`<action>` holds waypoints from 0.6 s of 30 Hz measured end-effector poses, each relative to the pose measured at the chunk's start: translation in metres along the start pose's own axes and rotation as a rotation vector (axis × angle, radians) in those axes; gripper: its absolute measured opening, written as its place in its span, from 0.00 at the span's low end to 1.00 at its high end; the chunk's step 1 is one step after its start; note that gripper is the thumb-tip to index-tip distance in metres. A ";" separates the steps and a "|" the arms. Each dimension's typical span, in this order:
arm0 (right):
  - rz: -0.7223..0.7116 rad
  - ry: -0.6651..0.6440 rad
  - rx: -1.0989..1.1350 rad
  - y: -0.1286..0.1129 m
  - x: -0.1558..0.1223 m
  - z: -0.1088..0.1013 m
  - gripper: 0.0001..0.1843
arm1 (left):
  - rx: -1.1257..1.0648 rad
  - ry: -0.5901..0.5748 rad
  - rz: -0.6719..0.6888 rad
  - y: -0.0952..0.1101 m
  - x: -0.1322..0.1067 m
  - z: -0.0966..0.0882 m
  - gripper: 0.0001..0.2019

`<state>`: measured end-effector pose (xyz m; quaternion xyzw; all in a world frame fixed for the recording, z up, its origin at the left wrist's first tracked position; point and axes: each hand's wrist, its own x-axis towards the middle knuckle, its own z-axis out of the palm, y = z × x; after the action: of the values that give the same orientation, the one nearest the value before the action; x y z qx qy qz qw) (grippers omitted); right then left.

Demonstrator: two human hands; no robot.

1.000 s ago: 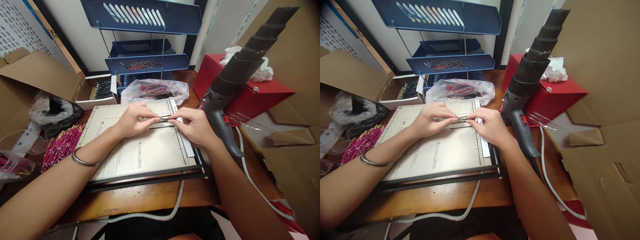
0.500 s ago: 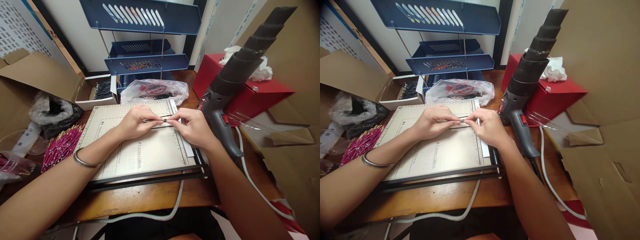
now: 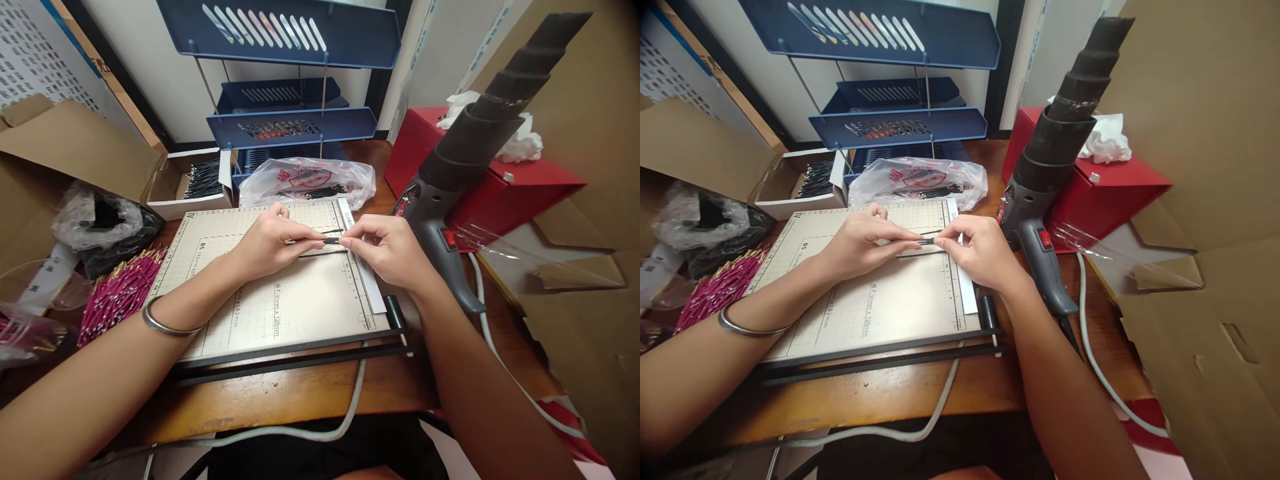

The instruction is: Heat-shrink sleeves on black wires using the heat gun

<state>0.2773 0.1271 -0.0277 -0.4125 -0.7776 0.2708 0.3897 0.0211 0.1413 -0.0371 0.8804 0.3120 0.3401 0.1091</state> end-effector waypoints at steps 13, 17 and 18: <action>0.141 -0.074 0.122 0.009 0.000 -0.008 0.12 | -0.058 -0.009 -0.021 0.000 -0.001 -0.004 0.10; 0.143 -0.051 0.135 0.012 0.000 -0.010 0.13 | -0.049 0.017 0.011 0.001 0.000 -0.003 0.10; 0.142 -0.047 0.140 0.012 0.000 -0.010 0.13 | -0.048 0.019 0.007 0.002 0.000 -0.003 0.09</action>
<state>0.2905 0.1341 -0.0313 -0.4317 -0.7345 0.3611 0.3792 0.0202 0.1398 -0.0336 0.8753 0.3017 0.3562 0.1262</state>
